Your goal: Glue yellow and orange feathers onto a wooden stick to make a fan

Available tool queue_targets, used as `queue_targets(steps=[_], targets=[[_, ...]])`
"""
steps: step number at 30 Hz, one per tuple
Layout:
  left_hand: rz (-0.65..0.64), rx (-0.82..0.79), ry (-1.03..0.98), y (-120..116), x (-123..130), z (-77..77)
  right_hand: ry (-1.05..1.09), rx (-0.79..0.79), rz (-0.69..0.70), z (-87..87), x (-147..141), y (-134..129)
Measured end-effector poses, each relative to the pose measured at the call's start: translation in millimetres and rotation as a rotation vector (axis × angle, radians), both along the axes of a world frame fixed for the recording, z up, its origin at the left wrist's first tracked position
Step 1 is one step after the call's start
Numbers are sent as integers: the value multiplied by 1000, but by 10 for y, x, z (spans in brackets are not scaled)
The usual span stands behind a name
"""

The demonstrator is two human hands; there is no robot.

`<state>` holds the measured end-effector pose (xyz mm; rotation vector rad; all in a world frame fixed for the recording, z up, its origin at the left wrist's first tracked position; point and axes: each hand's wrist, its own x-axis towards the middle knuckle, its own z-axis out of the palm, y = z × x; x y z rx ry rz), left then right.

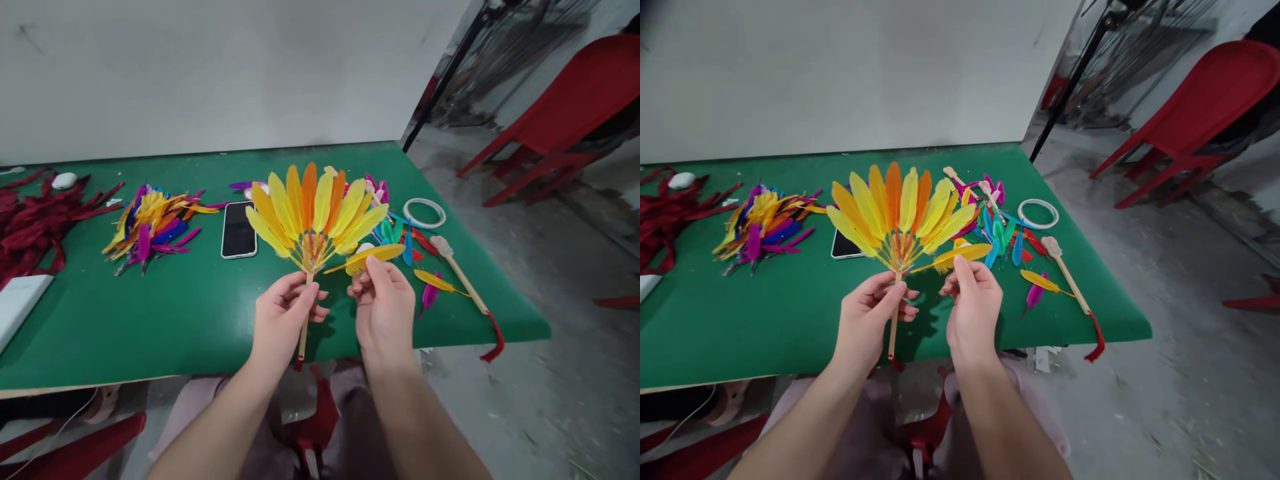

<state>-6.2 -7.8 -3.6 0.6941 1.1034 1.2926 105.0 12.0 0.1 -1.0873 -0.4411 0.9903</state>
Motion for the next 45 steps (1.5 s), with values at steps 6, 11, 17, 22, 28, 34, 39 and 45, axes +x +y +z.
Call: queue_targets(steps=[6, 11, 17, 22, 28, 34, 39, 45], targets=[[-9, -20, 59, -1, 17, -1, 19, -10, 7, -31, 0, 23], [-9, -27, 78, 3, 28, -13, -22, -15, 2, -76, -9, 47], [-14, -10, 76, 14, 30, -48, -30, -15, -6, -84, -14, 45], [-25, -7, 86, 15, 33, -33, -25, -4, -14, -87, -29, 39], [-45, 1, 107, 15, 12, -43, -40, -10, -10, -100, -53, 52], [-75, 44, 145, 28, 3, -87, -64, 0, -11, -111, -70, 47], [-90, 58, 156, 32, -2, -99, -74, 6, -8, -134, -86, 39], [-80, 61, 152, 48, -7, -127, -82, 17, 6, -138, -86, 25]])
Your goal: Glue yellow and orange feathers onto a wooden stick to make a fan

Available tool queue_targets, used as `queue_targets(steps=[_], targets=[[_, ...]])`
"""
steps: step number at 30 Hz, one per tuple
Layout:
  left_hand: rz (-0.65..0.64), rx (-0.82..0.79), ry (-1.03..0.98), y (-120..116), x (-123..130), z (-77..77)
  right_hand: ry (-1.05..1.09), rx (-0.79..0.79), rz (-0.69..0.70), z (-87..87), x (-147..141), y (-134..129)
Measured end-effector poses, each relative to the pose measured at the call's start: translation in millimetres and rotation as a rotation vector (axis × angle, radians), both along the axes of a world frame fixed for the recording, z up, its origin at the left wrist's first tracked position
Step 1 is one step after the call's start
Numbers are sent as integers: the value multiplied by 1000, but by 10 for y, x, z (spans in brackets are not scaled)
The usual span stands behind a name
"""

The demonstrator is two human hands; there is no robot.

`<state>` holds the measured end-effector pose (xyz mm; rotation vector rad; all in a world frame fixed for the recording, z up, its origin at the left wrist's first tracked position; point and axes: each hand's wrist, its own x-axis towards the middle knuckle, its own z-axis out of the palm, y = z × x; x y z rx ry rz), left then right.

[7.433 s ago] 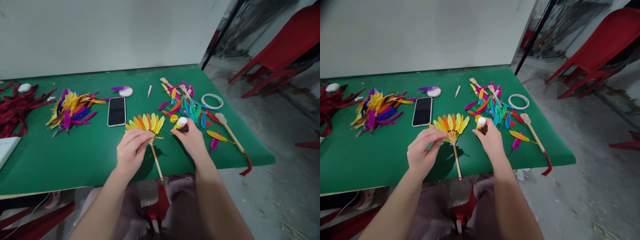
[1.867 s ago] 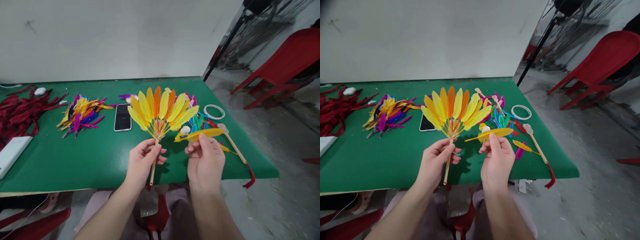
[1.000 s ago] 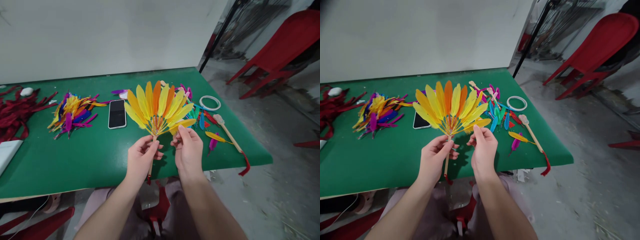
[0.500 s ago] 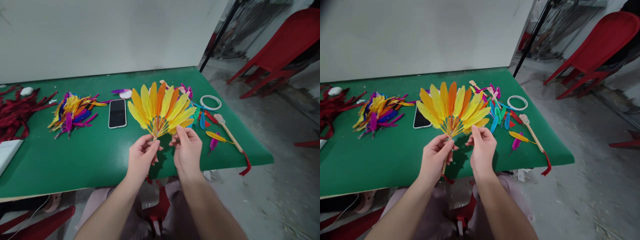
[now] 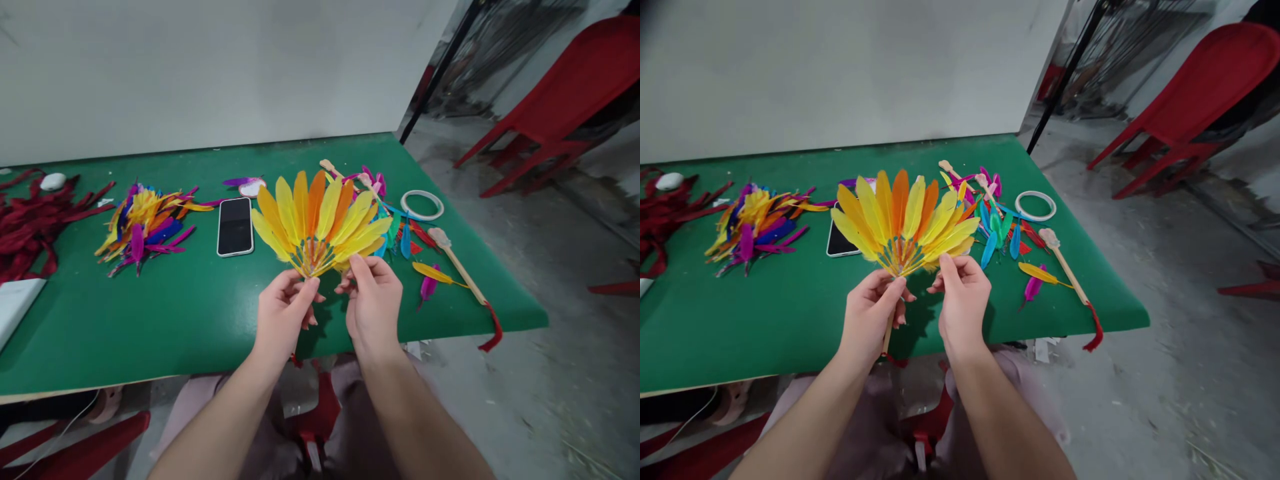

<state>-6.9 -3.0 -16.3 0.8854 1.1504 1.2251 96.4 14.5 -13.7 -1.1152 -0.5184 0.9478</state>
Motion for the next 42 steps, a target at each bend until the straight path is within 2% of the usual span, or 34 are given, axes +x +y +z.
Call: queue_targets(steps=[11, 21, 28, 38, 42], targets=[[49, -8, -24, 3, 16, 14, 44, -26, 52, 34, -18, -18], [84, 12, -50, 9, 17, -36, 27, -36, 241, -34, -41, -30], [100, 20, -68, 15, 15, -42, 51, -14, 442, -108, -143, -58], [111, 53, -58, 11, 6, -53, 66, 10, 437, -100, -144, -65], [104, 56, -39, 0, 14, -40, 68, 34, 394, -88, -153, -71]])
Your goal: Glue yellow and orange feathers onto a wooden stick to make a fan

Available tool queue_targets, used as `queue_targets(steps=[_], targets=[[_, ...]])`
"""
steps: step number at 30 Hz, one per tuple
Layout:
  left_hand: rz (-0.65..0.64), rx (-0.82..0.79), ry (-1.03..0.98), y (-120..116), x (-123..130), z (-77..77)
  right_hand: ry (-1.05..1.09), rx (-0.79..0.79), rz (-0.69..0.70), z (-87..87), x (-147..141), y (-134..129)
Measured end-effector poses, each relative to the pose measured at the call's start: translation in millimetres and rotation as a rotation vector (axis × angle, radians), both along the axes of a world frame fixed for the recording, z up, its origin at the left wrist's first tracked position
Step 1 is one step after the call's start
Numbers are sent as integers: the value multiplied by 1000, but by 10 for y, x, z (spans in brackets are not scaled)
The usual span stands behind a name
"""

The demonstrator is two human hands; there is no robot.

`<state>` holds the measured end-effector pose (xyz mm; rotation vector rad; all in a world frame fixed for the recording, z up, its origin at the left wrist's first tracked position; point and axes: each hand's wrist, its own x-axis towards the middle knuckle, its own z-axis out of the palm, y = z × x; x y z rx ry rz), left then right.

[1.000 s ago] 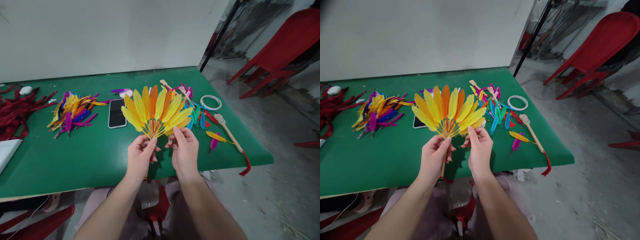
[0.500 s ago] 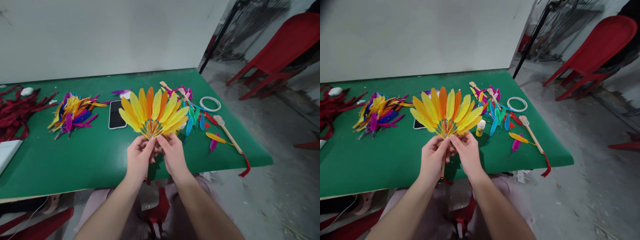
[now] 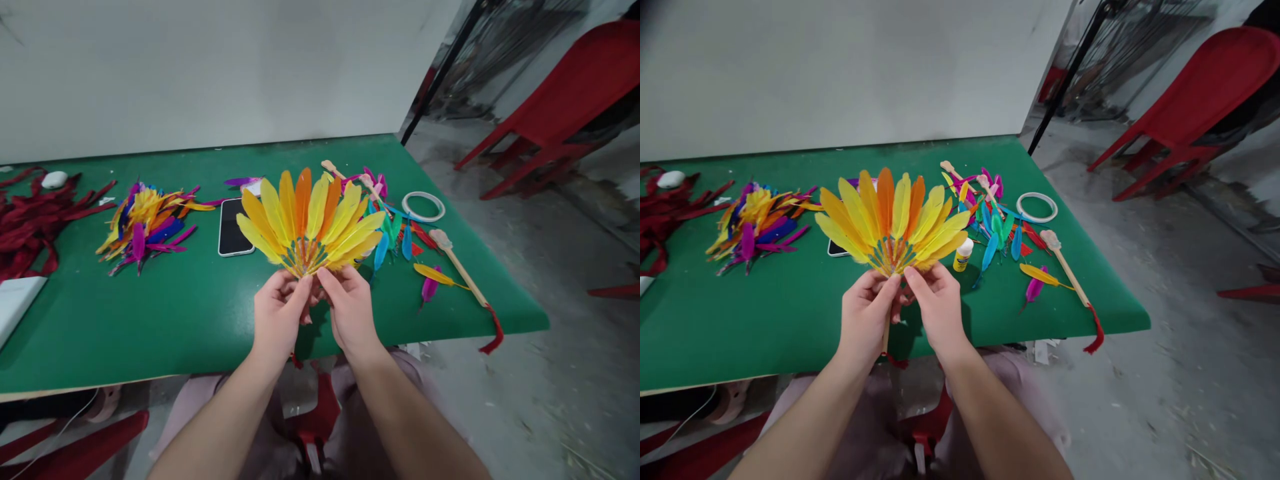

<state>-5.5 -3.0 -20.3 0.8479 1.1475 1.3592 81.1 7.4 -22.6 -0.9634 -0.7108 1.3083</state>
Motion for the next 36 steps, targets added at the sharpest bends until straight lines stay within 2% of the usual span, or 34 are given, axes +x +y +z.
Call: queue_targets(steps=[19, 36], targets=[[-5, 38, 66, -11, -5, 30, -89, 20, -83, 3, -34, -11], [-75, 70, 65, 8, -40, 2, -82, 33, -75, -7, -16, -15]])
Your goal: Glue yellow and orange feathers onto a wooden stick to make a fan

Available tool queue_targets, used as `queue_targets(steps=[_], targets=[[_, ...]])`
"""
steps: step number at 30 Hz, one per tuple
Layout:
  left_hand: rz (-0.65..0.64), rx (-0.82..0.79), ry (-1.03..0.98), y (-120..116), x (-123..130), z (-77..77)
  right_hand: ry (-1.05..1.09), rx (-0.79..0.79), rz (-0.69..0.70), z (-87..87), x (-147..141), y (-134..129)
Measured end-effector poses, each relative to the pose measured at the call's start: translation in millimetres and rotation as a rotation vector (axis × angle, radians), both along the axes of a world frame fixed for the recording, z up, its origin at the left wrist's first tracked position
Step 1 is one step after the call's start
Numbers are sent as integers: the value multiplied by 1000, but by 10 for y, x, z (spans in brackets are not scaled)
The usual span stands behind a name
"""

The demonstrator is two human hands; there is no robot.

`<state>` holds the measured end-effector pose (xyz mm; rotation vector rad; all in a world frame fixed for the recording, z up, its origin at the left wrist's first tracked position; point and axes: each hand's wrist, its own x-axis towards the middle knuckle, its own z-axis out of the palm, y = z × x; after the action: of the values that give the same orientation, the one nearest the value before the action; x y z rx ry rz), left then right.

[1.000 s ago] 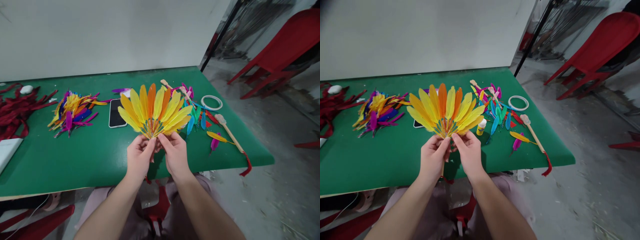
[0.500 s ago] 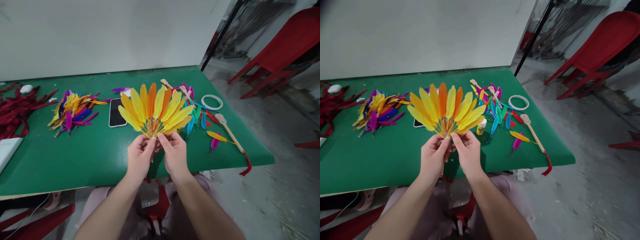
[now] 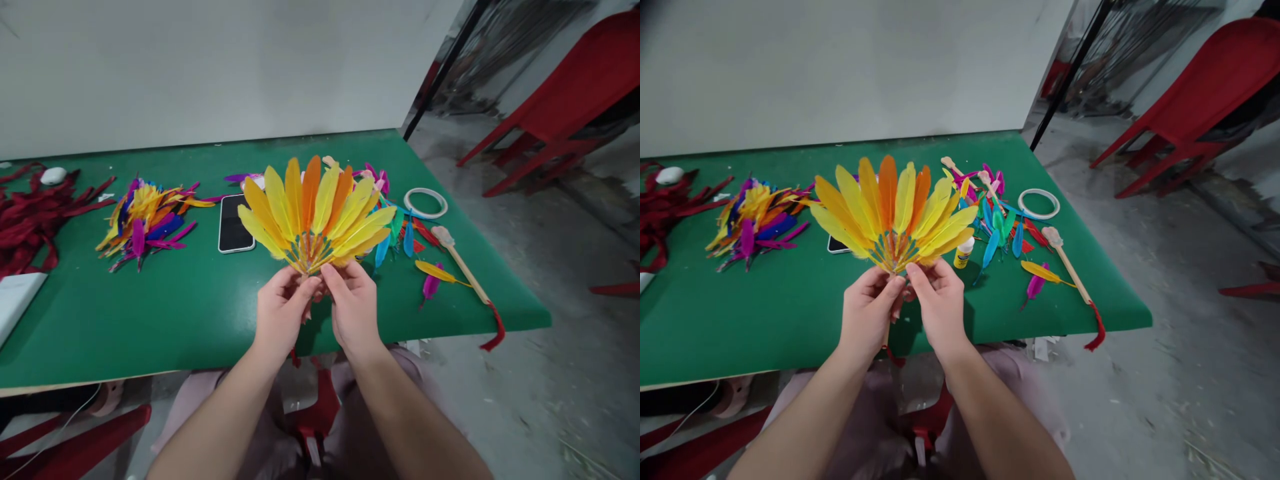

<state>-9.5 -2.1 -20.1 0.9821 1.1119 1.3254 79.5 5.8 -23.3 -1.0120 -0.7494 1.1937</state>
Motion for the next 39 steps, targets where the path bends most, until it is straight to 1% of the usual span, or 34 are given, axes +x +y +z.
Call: queue_targets(steps=[9, 19, 27, 30, 35, 39], targets=[[46, -11, 35, 9, -4, 21, -21, 5, 6, 2, 7, -3], [61, 3, 50, -5, 2, 39, -46, 14, -25, 22, -10, -15], [39, 37, 13, 7, 3, 33, -59, 15, -16, 16, 4, -22], [11, -1, 14, 14, -19, 29, -73, 2, -20, 19, 14, -17], [-74, -36, -33, 37, -59, 41, -57, -2, -3, 12, 29, 1], [-63, -62, -85, 56, -45, 47, -62, -15, 9, 0, 39, 14]])
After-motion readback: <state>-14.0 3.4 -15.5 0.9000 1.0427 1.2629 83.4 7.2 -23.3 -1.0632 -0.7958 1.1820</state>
